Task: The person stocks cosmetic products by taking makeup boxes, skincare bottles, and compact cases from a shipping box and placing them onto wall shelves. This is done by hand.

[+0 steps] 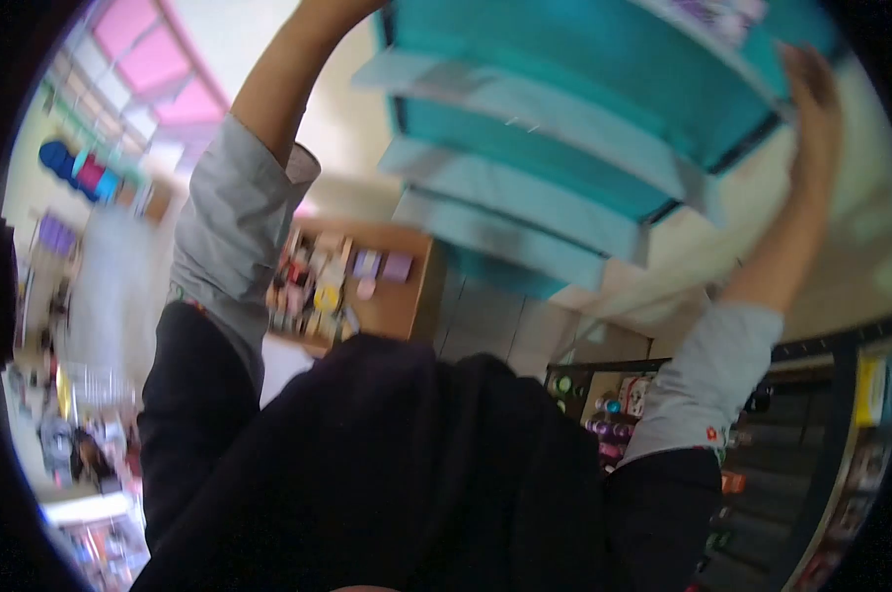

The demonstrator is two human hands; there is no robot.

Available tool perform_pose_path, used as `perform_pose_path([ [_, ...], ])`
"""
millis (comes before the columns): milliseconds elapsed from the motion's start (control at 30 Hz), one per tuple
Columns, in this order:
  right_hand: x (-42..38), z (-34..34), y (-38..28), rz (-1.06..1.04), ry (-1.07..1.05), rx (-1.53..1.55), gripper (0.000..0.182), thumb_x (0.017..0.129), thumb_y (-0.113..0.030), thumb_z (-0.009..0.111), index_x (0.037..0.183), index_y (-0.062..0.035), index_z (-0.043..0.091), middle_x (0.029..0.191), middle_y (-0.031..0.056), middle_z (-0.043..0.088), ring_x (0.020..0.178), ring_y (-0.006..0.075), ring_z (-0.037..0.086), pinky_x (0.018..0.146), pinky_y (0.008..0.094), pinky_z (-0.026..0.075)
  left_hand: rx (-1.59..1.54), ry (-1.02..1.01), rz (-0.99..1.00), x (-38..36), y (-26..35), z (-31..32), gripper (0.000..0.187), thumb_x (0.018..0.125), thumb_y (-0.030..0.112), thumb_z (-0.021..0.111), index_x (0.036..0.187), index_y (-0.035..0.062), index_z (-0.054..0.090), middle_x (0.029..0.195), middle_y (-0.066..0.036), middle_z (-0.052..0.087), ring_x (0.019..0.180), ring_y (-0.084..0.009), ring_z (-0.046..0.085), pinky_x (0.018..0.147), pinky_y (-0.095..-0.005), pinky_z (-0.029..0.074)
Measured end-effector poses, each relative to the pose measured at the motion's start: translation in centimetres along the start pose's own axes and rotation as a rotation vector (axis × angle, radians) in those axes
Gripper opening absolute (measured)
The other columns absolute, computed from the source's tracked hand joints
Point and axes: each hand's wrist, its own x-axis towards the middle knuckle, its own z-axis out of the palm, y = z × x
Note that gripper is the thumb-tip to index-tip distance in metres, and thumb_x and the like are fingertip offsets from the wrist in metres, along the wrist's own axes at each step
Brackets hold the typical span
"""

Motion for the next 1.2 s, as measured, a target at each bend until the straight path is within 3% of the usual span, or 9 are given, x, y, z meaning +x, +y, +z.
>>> perform_pose_path([
  [67,-5.3,1.1,-2.0,0.068,0.032,0.354,0.042,0.088,-0.022,0.056,0.122,0.0006,0.047,0.114,0.0141,0.055,0.104,0.0202,0.052,0.094,0.0334,0.039,0.516,-0.262,-0.285,-5.9,1.7,-4.5,0.054,0.075,0.016,0.069,0.122,0.0055,0.045,0.12,-0.015,0.049,0.104,-0.0279,0.052,0.084,-0.0362,0.045],
  [133,-11.6,3.1,-0.8,0.153,-0.115,0.619,0.033,0.09,-0.017,0.051,0.119,-0.0002,0.049,0.11,0.0138,0.056,0.099,0.019,0.054,0.092,0.0338,0.04,0.15,-0.02,-0.188,-11.7,-0.5,-7.8,0.054,0.075,0.02,0.07,0.121,0.0023,0.047,0.119,-0.015,0.051,0.105,-0.0276,0.052,0.084,-0.0346,0.045],
  [200,-18.9,7.8,-0.5,0.325,-0.41,0.733,0.026,0.089,-0.016,0.052,0.11,-0.0007,0.054,0.102,0.0104,0.058,0.094,0.0173,0.055,0.089,0.0332,0.042,0.337,-0.037,-0.318,-20.0,-3.1,-11.5,0.043,0.073,0.016,0.07,0.111,-0.0004,0.055,0.102,-0.015,0.058,0.087,-0.0241,0.06,0.076,-0.0322,0.05],
  [367,-36.7,21.6,1.1,1.03,-0.809,0.651,0.022,0.085,-0.02,0.061,0.104,-0.0102,0.057,0.094,-0.0018,0.059,0.086,0.0086,0.056,0.075,0.0237,0.042,0.314,-0.132,-1.052,-40.9,-7.5,-20.6,0.033,0.076,0.011,0.067,0.105,0.0007,0.055,0.096,-0.011,0.059,0.081,-0.0197,0.059,0.069,-0.0292,0.049],
  [567,-45.7,30.0,-2.0,1.261,-1.133,0.507,0.022,0.084,-0.019,0.061,0.103,-0.0079,0.058,0.092,-0.0002,0.061,0.082,0.0087,0.056,0.069,0.0226,0.043,0.372,-0.166,-1.398,-56.7,-8.1,-26.6,0.031,0.078,0.011,0.064,0.106,0.0,0.055,0.089,-0.007,0.064,0.08,-0.0162,0.061,0.067,-0.026,0.049],
  [700,-46.3,34.4,-4.4,1.301,-1.133,0.48,0.023,0.085,-0.021,0.061,0.104,-0.0078,0.057,0.091,0.0,0.061,0.082,0.0085,0.057,0.071,0.0227,0.044,0.207,0.191,-1.751,-66.3,-10.8,-27.7,0.032,0.075,0.018,0.068,0.098,-0.0023,0.059,0.082,-0.008,0.065,0.074,-0.0113,0.06,0.067,-0.0243,0.048],
  [967,-49.8,37.5,-7.0,1.386,-1.161,0.428,0.025,0.088,-0.021,0.056,0.109,-0.0085,0.056,0.098,0.0012,0.061,0.087,0.01,0.058,0.074,0.0239,0.044,0.3,-0.24,-1.684,-67.5,-16.7,-26.1,0.036,0.07,0.01,0.067,0.101,-0.0012,0.055,0.1,-0.015,0.061,0.091,-0.0275,0.06,0.08,-0.0342,0.047],
  [1067,-51.3,37.5,-7.6,1.467,-1.151,0.354,0.025,0.088,-0.021,0.056,0.109,-0.0082,0.055,0.098,0.0017,0.061,0.087,0.0104,0.058,0.074,0.024,0.044,0.498,-0.575,-1.403,-67.8,-19.5,-25.4,0.04,0.072,0.014,0.068,0.106,-0.0009,0.052,0.11,-0.018,0.055,0.102,-0.0328,0.053,0.087,-0.0381,0.043],
  [1200,-52.2,37.4,-8.7,1.534,-1.099,0.31,0.024,0.087,-0.022,0.058,0.106,-0.007,0.057,0.092,0.0023,0.061,0.084,0.0114,0.059,0.071,0.0238,0.045,0.482,-0.598,-1.274,-68.3,-22.8,-23.5,0.046,0.072,0.02,0.068,0.11,0.0001,0.049,0.118,-0.021,0.048,0.107,-0.0376,0.046,0.092,-0.0407,0.039],
])
